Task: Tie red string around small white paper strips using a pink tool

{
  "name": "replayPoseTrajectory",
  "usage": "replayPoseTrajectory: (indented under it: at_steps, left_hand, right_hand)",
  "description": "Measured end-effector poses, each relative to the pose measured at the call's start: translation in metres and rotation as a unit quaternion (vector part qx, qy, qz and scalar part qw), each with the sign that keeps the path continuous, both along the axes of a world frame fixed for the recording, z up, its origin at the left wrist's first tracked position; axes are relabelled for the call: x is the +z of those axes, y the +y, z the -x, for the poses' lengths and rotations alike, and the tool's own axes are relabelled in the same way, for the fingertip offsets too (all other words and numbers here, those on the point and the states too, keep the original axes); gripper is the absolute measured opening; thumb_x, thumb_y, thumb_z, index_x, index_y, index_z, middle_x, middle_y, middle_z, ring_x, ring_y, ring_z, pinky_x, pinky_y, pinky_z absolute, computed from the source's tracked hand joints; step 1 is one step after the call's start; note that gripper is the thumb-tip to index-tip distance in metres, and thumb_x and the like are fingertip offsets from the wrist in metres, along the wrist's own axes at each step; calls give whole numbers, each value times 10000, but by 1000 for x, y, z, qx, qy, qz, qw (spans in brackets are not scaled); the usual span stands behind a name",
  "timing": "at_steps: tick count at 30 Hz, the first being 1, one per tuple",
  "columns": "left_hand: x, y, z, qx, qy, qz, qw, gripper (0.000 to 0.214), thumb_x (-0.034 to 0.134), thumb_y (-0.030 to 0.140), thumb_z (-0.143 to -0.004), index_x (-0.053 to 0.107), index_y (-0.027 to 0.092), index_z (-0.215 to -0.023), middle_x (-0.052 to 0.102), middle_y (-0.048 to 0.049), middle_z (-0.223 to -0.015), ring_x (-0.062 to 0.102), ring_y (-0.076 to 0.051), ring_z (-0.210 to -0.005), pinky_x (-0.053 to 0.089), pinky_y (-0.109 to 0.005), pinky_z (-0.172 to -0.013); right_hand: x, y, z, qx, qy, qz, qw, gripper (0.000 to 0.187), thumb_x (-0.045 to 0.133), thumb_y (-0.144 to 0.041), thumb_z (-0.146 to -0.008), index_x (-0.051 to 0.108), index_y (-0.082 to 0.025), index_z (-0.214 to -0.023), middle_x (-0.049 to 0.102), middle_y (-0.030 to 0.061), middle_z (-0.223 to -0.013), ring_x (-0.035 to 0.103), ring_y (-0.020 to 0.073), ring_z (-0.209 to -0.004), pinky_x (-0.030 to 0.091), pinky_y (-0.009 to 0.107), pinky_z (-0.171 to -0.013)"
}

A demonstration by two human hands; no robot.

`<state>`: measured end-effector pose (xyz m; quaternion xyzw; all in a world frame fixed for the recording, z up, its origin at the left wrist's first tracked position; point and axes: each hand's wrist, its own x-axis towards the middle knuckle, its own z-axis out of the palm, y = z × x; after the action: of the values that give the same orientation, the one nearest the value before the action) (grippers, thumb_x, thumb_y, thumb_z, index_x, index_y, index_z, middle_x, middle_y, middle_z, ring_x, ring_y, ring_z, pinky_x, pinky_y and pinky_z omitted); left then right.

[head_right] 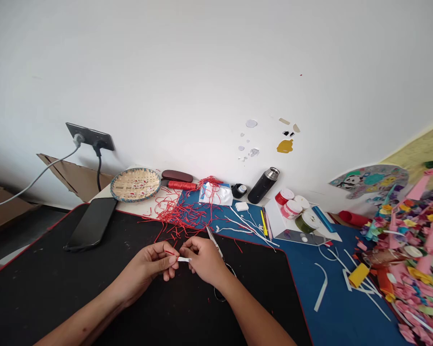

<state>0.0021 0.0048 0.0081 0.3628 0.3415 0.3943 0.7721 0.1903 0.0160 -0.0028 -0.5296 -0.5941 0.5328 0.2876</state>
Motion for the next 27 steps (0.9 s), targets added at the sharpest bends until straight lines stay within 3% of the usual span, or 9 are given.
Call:
replayPoseTrajectory:
  at_steps: [4,7,10,14,20,27]
  left_hand:
    - [-1,1,0,11,0,-7,1000,356,924,422,-682,734,137,-779,731,-49,-703,634,-140,-588,484,-224,-545]
    - [-3,3,3,30,26,-37,999,337,896,428,-717,732,143,-793,723,-41,-693,621,-141,-590,494,-234,-567]
    - [-5,4,5,50,83,-85,992,300,848,431,-765,729,159,-806,705,-23,-658,604,-144,-582,496,-243,-591]
    - [-4,3,6,77,187,-143,969,181,764,369,-829,733,193,-803,687,-2,-648,608,-160,-596,485,-243,-603]
    - [-6,3,4,71,276,-186,940,131,706,330,-837,742,210,-798,688,-1,-659,630,-183,-606,480,-248,-603]
    - [-13,3,4,-16,251,-184,950,222,655,403,-868,709,195,-815,680,-6,-698,625,-181,-641,499,-272,-624]
  right_hand:
    - [-2,-11,7,-1,8,29,1000,237,657,-392,-906,620,-189,-789,516,-81,-490,446,81,-386,333,184,-411]
    - [-4,-20,9,15,26,31,999,302,635,-458,-930,628,-179,-813,515,-75,-520,436,75,-388,336,182,-409]
    - [-8,-29,9,27,36,31,998,325,643,-488,-930,649,-170,-862,514,-72,-543,431,75,-390,344,187,-414]
    - [-9,-39,8,22,5,39,999,224,629,-383,-942,638,-184,-838,467,-87,-499,440,85,-386,336,190,-420]
    - [17,-45,5,33,-85,-60,994,151,607,-264,-940,682,-196,-829,539,-57,-582,489,99,-492,359,216,-516]
    - [41,-33,-6,52,-148,-147,977,147,603,-241,-948,712,-204,-855,619,-43,-666,507,106,-577,351,225,-573]
